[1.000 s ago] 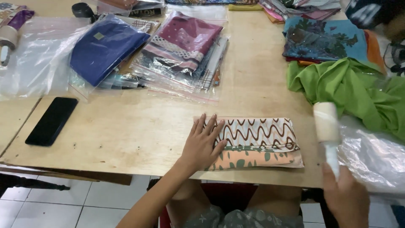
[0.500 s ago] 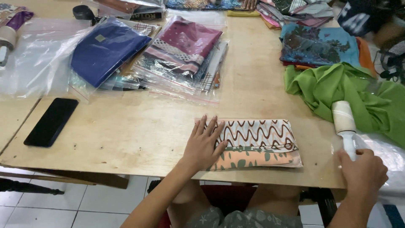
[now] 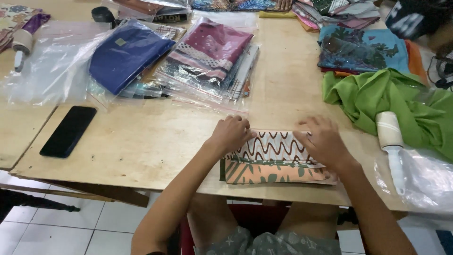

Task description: The person folds a green patterned cloth on a wooden table, using a white lint roller to smooth the fabric. They repeatedly fold the cloth into a smaller rectangle, roll it, and place it into a clear plastic bag.

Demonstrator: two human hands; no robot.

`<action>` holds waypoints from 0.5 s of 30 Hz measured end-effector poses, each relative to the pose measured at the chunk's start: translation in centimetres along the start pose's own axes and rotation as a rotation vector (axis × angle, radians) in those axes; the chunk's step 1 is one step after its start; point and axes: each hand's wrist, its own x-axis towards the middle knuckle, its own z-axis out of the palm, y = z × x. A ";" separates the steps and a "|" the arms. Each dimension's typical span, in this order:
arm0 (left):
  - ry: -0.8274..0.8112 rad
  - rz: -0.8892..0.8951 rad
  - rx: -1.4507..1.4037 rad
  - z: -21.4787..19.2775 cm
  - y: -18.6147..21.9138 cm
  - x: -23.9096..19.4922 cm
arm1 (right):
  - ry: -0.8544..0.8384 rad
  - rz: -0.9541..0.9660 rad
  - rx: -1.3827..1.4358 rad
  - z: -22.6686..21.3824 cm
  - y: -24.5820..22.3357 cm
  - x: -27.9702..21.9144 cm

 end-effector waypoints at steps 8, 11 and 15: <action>0.215 0.187 -0.011 0.0 -0.5 -1.3 | -0.316 0.011 0.099 6.0 1.6 1.2; 0.213 0.197 -0.020 0.1 -0.7 -1.1 | -0.291 -0.024 0.035 5.9 1.7 1.1; 0.205 0.205 -0.056 -0.7 0.0 -1.8 | -0.283 -0.064 -0.032 5.0 1.4 1.3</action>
